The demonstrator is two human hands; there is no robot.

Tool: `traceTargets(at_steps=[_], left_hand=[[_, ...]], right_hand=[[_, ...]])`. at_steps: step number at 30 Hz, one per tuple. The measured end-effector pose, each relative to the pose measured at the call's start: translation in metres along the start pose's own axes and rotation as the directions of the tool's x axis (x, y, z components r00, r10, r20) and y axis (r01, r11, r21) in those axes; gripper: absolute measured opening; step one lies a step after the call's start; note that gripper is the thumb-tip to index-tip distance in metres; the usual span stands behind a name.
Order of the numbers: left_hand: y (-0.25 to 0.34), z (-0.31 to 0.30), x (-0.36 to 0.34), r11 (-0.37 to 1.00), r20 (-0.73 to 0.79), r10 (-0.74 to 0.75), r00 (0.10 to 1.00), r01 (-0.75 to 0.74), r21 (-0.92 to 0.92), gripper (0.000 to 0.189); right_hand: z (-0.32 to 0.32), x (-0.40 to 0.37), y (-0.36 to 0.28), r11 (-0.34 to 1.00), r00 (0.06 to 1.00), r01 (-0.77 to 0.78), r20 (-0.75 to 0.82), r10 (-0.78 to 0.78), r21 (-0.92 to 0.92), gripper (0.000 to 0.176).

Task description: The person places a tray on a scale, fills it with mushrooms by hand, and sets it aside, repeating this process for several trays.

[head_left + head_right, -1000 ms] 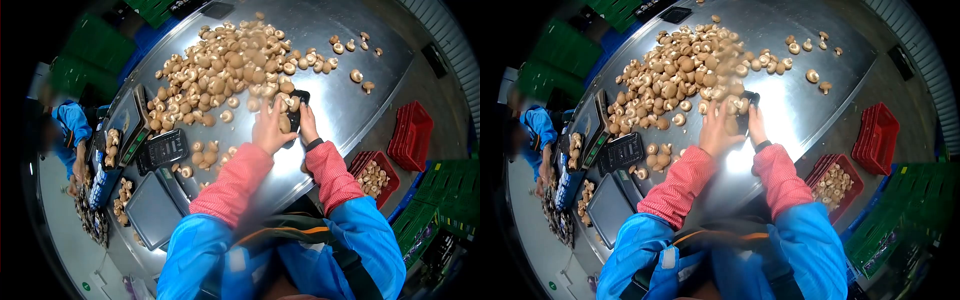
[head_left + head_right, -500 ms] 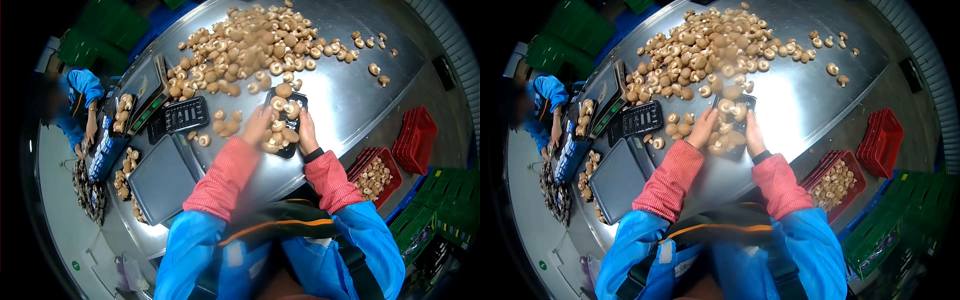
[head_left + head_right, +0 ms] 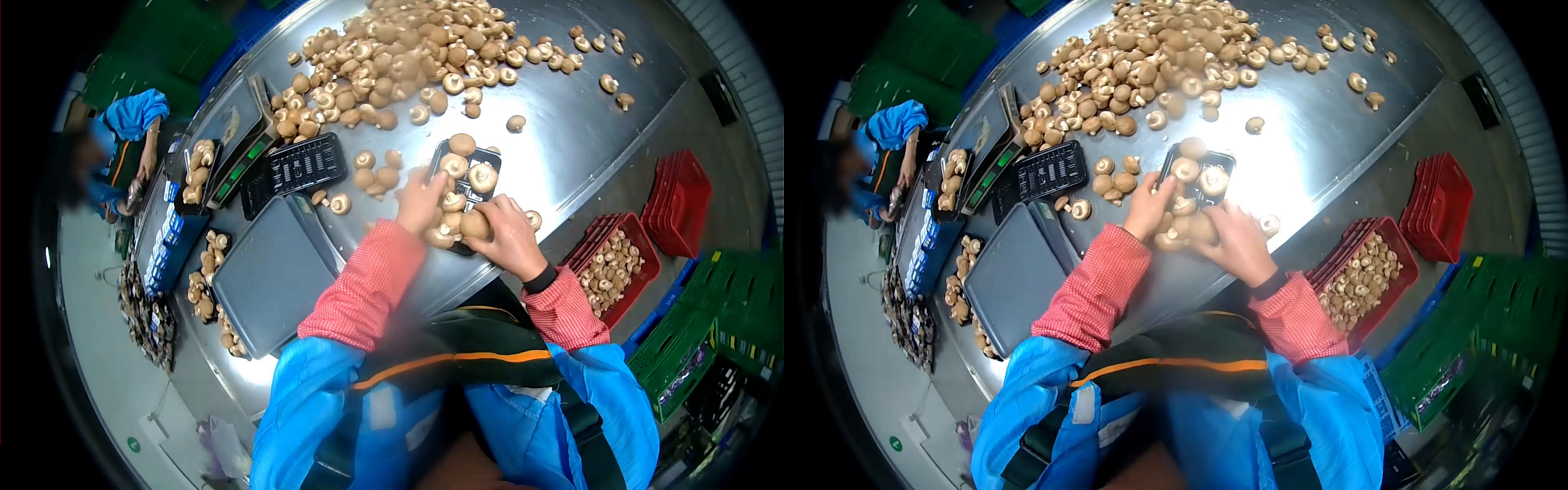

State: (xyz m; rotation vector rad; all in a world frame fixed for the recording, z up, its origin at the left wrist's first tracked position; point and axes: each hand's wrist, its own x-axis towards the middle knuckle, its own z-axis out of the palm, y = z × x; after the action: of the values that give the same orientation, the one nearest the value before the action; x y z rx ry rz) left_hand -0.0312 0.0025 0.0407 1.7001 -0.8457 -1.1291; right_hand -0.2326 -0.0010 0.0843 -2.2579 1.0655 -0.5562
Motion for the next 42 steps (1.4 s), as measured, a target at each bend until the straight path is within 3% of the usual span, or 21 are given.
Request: traceTargets(at_steps=[2,4,5,6,7,8,9,10,12,14,15,16,17,19,22,24,27,31,35,41,42], left_hand=[[0.005,0.003,-0.008,0.999,0.047,-0.049,0.998,0.049,0.002,0.057],[0.006,0.006,-0.011,0.998,0.063,-0.059,0.996,0.057,0.035,0.057],[0.003,0.007,-0.012,0.997,0.053,-0.049,0.997,0.046,0.064,0.056],[0.001,0.007,-0.014,0.995,0.043,-0.042,0.998,0.038,0.091,0.055],[0.008,0.005,-0.019,0.994,0.045,-0.054,0.998,0.050,0.095,0.055],[0.001,0.003,-0.019,0.995,0.054,-0.037,0.998,0.032,0.097,0.055],[-0.010,0.000,-0.016,0.995,0.063,-0.018,0.998,0.012,0.100,0.055],[-0.012,-0.003,-0.014,0.995,0.070,0.005,0.998,-0.012,0.101,0.055],[-0.011,-0.010,-0.019,0.995,0.101,-0.001,0.995,-0.009,0.095,0.058],[-0.019,-0.016,-0.022,0.993,0.015,-0.002,1.000,0.001,0.117,0.059],[-0.040,-0.021,-0.014,0.993,-0.005,0.041,0.999,-0.041,0.112,0.059],[-0.040,-0.026,-0.015,0.989,0.005,0.075,0.997,-0.075,0.128,0.059],[-0.035,-0.027,-0.020,0.993,-0.017,0.057,0.998,-0.055,0.103,0.057],[-0.035,-0.034,-0.023,0.993,-0.073,0.069,0.995,-0.061,0.104,0.053],[-0.036,-0.046,-0.032,0.996,-0.089,0.064,0.994,-0.058,0.069,0.053],[-0.045,-0.052,-0.035,0.994,-0.125,0.054,0.991,-0.041,0.103,0.054],[-0.054,-0.056,-0.040,0.995,-0.143,0.012,0.990,0.002,0.096,0.057],[-0.046,-0.054,-0.047,0.994,-0.177,-0.012,0.984,0.031,0.105,0.055],[-0.052,-0.056,-0.046,0.997,-0.291,-0.021,0.956,0.043,0.069,0.046],[-0.077,-0.052,-0.033,0.999,-0.359,0.022,0.933,-0.004,0.050,0.050],[-0.072,-0.050,-0.032,0.999,-0.352,0.029,0.936,-0.017,0.036,0.050]], right_hand=[[-0.014,-0.020,0.009,0.987,0.996,-0.069,-0.045,0.076,0.148,0.048],[-0.028,-0.055,0.041,0.812,0.926,-0.277,-0.083,0.369,0.514,0.043],[-0.036,-0.078,0.072,0.743,0.844,-0.353,-0.150,0.515,0.568,0.034],[-0.045,-0.110,0.107,0.627,0.801,-0.230,-0.221,0.556,0.744,0.035],[-0.056,-0.126,0.106,0.383,0.588,-0.040,-0.288,0.756,0.923,0.048],[-0.061,-0.171,0.163,0.189,0.492,0.022,-0.175,0.853,0.982,0.057],[-0.077,-0.162,0.131,0.123,0.211,0.092,-0.140,0.967,0.988,0.061],[-0.077,-0.189,0.151,0.057,0.148,0.066,-0.066,0.987,0.996,0.062],[-0.053,-0.217,0.188,0.202,0.218,-0.229,-0.152,0.964,0.952,0.060],[-0.035,-0.161,0.145,0.505,0.424,-0.448,-0.321,0.847,0.738,0.039],[-0.018,-0.131,0.124,0.789,0.569,-0.440,-0.547,0.614,0.429,0.040],[-0.016,-0.108,0.114,0.918,0.760,-0.396,-0.564,0.325,-0.004,0.055],[-0.028,-0.085,0.088,0.871,0.909,-0.352,-0.347,0.230,-0.343,0.060],[-0.027,-0.050,0.060,0.825,0.973,-0.231,-0.145,0.182,-0.515,0.058],[0.011,-0.028,0.120,0.816,0.993,-0.087,0.018,0.119,-0.571,0.049],[0.014,-0.004,0.131,0.868,0.996,-0.093,-0.047,0.080,-0.488,0.046],[-0.005,0.047,0.096,0.939,0.987,-0.153,-0.088,0.133,-0.307,0.058],[0.026,0.097,0.092,0.950,0.990,-0.142,-0.017,0.143,-0.279,0.048],[0.021,0.098,0.060,0.988,0.995,-0.074,-0.052,0.082,0.138,0.047],[0.013,0.060,-0.045,0.983,0.977,0.043,0.199,-0.079,0.177,0.057],[0.015,0.062,-0.044,0.975,0.982,0.083,0.149,-0.115,0.206,0.058]])
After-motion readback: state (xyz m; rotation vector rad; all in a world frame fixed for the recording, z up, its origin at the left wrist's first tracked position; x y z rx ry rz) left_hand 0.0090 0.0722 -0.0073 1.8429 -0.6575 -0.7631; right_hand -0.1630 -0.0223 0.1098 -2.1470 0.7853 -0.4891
